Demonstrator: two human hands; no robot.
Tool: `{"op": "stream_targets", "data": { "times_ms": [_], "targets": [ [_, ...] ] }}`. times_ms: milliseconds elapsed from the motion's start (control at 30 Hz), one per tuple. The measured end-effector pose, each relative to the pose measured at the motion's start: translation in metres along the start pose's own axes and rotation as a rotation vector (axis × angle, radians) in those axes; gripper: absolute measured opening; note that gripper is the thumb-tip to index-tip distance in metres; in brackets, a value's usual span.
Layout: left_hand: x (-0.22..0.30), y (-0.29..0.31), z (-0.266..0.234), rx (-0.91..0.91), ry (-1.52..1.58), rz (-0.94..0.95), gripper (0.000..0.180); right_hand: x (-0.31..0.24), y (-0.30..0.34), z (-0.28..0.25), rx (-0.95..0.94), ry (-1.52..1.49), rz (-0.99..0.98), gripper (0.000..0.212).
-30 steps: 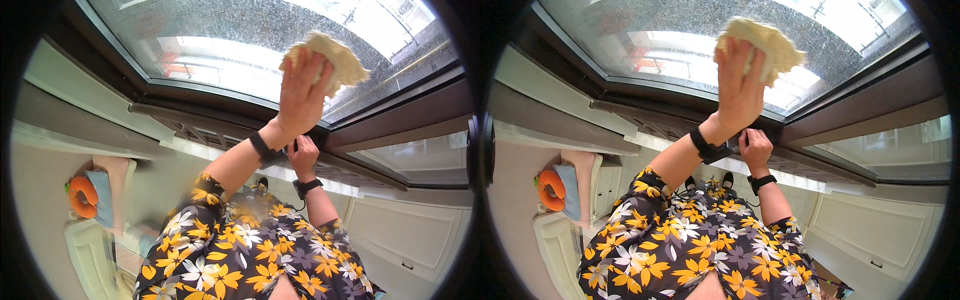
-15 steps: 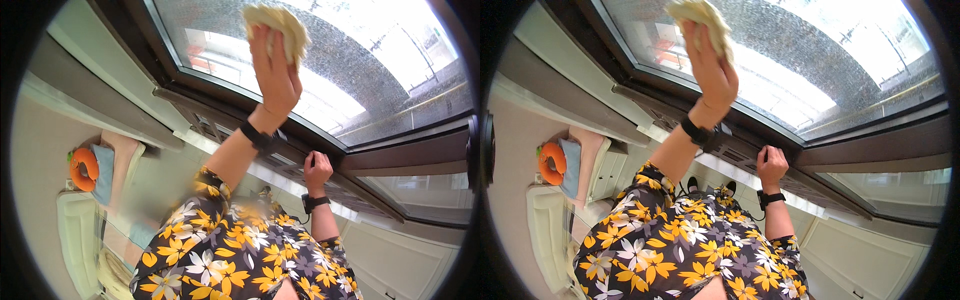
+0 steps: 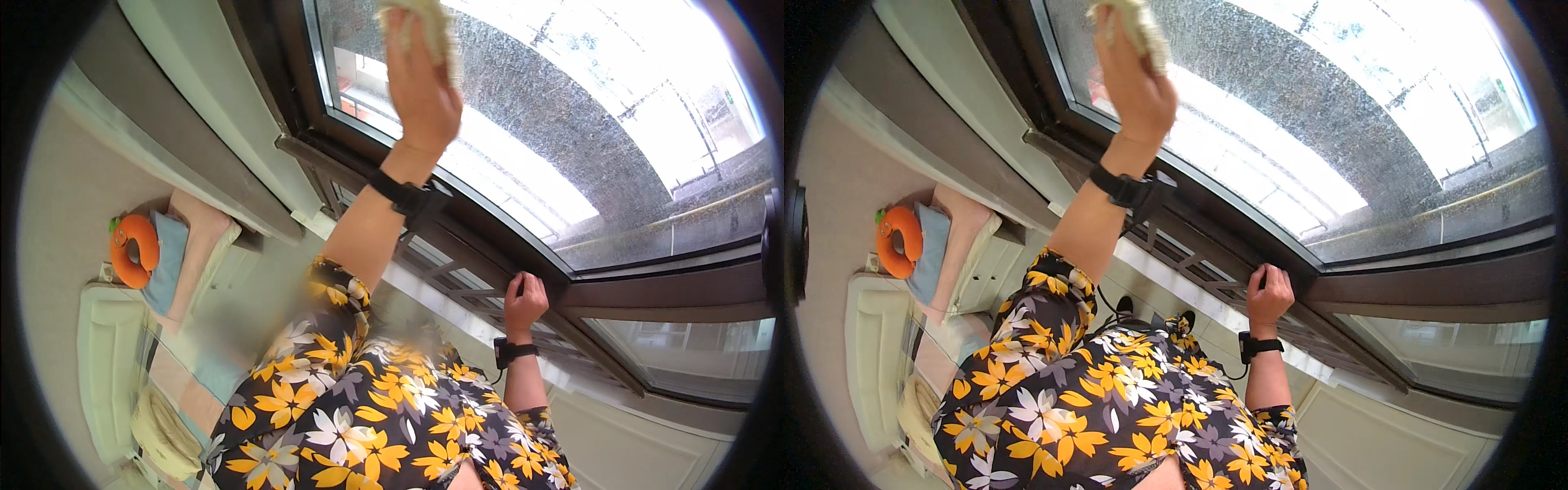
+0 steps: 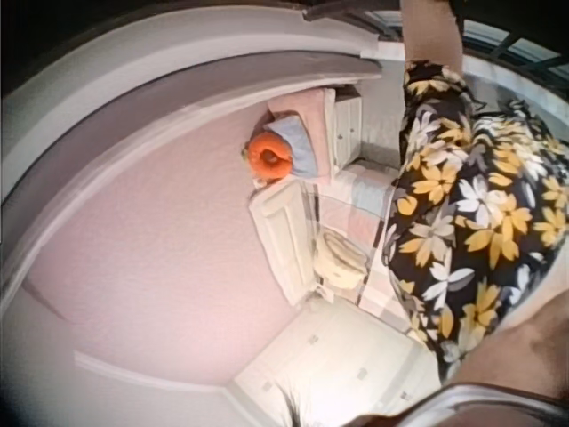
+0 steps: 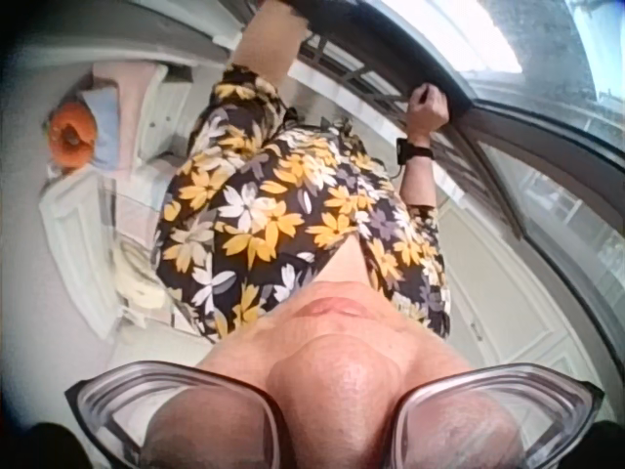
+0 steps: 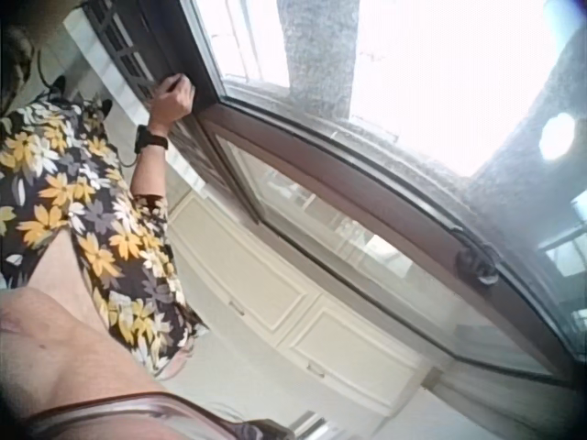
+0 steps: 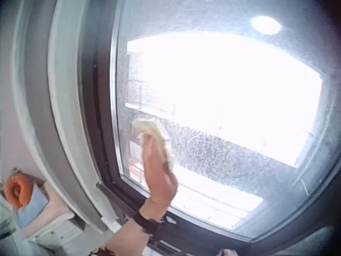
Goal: The person wipes a window pane with a cloth, then opens the window and continues to wipe the glass and frame.
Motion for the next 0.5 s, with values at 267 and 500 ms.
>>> {"op": "stream_targets", "data": {
  "times_ms": [267, 500],
  "targets": [
    [0.01, 0.069, -0.046, -0.154, -0.274, -0.296, 0.06, -0.003, -0.003, 0.0, -0.013, -0.025, -0.007, 0.004],
    [0.046, 0.045, -0.021, -0.126, -0.009, -0.128, 0.065, -0.005, -0.001, 0.001, -0.021, -0.012, -0.003, 0.005]
  ]
}}
Point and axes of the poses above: each hand's wrist, its own y-axis away from the middle knuckle, its own z-axis out of the palm, x = y × z, the point moved 1 cm from there along -y, towards the middle knuckle, and after that the axes turned 15 degrees about x, right-handed, at the moved point
